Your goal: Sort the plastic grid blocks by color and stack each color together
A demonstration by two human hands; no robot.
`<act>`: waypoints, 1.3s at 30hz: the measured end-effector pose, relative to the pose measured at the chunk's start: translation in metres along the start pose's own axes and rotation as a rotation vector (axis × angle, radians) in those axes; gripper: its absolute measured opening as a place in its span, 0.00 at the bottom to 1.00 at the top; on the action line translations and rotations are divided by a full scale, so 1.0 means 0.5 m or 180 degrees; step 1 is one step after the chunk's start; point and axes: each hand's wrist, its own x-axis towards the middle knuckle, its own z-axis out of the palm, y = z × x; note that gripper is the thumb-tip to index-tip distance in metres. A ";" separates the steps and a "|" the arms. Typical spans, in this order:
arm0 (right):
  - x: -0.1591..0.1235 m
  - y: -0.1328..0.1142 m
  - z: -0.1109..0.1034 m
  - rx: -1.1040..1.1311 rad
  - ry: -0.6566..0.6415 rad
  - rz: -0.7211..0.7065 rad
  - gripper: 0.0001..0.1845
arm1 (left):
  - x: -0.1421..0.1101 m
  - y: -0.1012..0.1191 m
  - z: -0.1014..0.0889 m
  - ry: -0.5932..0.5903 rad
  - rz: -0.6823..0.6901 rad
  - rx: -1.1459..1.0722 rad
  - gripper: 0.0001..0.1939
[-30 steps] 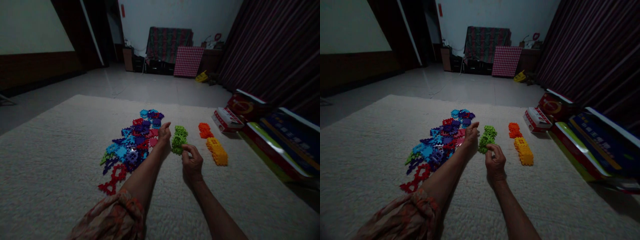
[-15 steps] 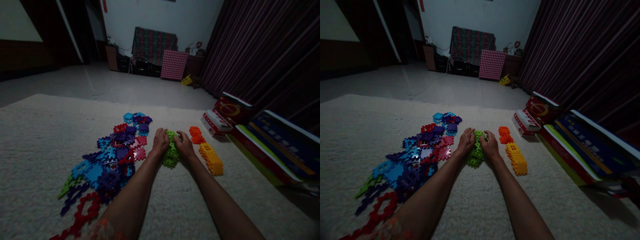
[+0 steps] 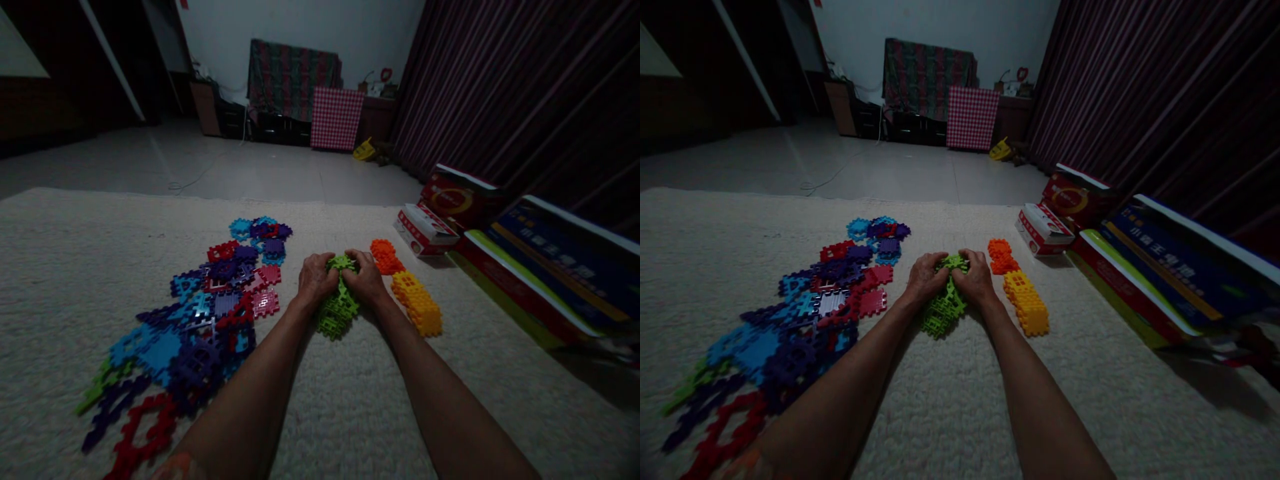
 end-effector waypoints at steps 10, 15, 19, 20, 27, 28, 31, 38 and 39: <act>0.009 0.005 -0.017 0.0056 -0.0340 -0.0188 0.16 | 0.002 0.003 -0.007 -0.0051 -0.0098 -0.0041 0.21; 0.007 0.006 -0.017 0.0012 -0.0433 -0.0251 0.11 | 0.001 0.002 -0.005 -0.0102 -0.0005 0.0008 0.23; 0.003 0.008 -0.017 0.0033 -0.0338 -0.0298 0.09 | -0.001 0.001 -0.003 -0.0095 0.0024 0.0024 0.25; 0.002 0.008 -0.017 0.0051 -0.0334 -0.0325 0.09 | -0.001 0.001 -0.003 -0.0109 0.0016 0.0001 0.26; -0.002 0.001 -0.013 0.0157 -0.0112 -0.0261 0.10 | 0.002 0.000 -0.007 -0.0173 0.0014 -0.0171 0.28; -0.002 -0.001 -0.014 0.0174 -0.0108 -0.0198 0.11 | 0.002 0.000 -0.007 -0.0161 0.0007 -0.0161 0.27; 0.000 -0.007 -0.017 0.0061 -0.0264 -0.0130 0.11 | 0.001 0.000 -0.006 -0.0145 -0.0007 -0.0128 0.26; -0.001 -0.010 -0.037 -0.0354 -0.0345 -0.0469 0.09 | 0.000 0.000 -0.004 -0.0147 0.0018 -0.0122 0.25; 0.002 -0.009 -0.042 -0.0413 -0.0356 -0.0580 0.07 | 0.000 0.000 -0.004 -0.0145 0.0013 -0.0131 0.26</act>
